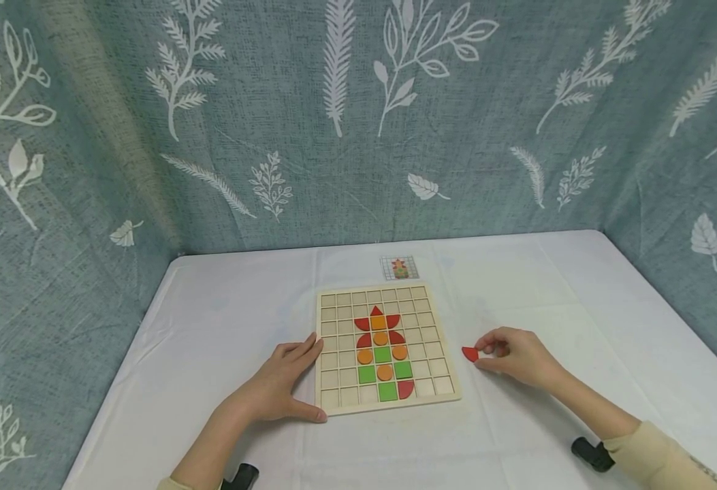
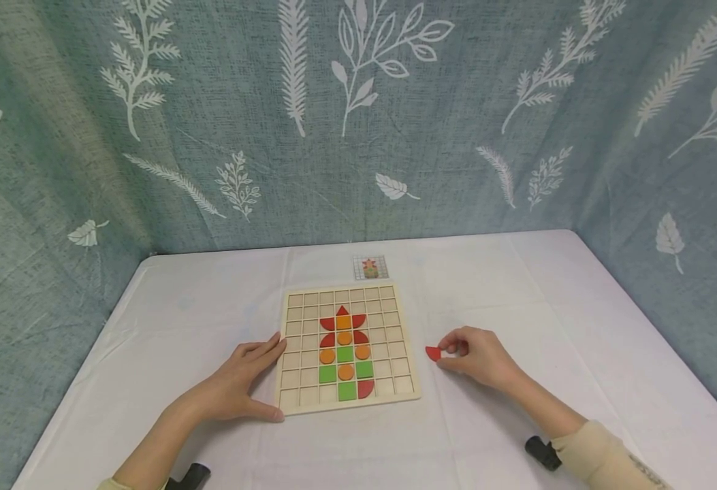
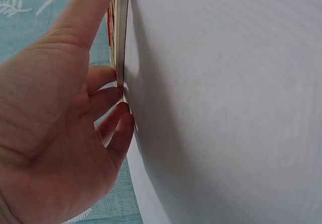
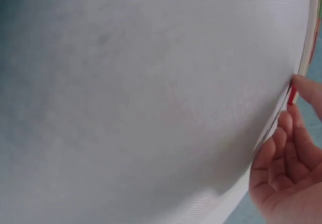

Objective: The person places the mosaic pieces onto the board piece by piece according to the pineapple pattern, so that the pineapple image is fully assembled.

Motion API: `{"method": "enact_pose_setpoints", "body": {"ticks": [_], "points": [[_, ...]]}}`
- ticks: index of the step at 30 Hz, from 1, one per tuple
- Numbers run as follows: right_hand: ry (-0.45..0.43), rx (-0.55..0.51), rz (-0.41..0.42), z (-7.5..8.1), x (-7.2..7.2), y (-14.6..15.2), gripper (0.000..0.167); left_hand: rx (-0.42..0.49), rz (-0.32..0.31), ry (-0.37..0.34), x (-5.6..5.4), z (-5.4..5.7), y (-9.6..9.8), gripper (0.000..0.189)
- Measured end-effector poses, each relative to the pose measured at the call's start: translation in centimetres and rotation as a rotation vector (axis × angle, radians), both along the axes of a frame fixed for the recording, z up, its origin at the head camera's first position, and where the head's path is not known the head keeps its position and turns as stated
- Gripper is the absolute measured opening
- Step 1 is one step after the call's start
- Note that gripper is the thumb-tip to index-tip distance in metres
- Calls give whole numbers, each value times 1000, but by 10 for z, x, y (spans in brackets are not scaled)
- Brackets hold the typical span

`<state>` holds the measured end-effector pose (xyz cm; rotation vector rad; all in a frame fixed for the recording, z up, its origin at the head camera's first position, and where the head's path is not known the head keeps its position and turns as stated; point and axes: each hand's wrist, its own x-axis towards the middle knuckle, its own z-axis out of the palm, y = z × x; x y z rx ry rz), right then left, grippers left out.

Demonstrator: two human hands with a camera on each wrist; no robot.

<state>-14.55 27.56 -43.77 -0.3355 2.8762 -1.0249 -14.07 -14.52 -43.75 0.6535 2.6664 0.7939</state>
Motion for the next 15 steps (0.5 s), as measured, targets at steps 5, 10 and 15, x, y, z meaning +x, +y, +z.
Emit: {"method": "enact_pose_setpoints", "body": {"ticks": [5,10,15], "points": [[17,-34,-2,3,1,-7,22,1,2,-7,1,1,0,116],[19,-96,30,5,1,-23,21,2,-4,3,1,2,0,116],[16,-134,119,7,-1,-47,21,-4,-1,2,1,2,0,116]]}}
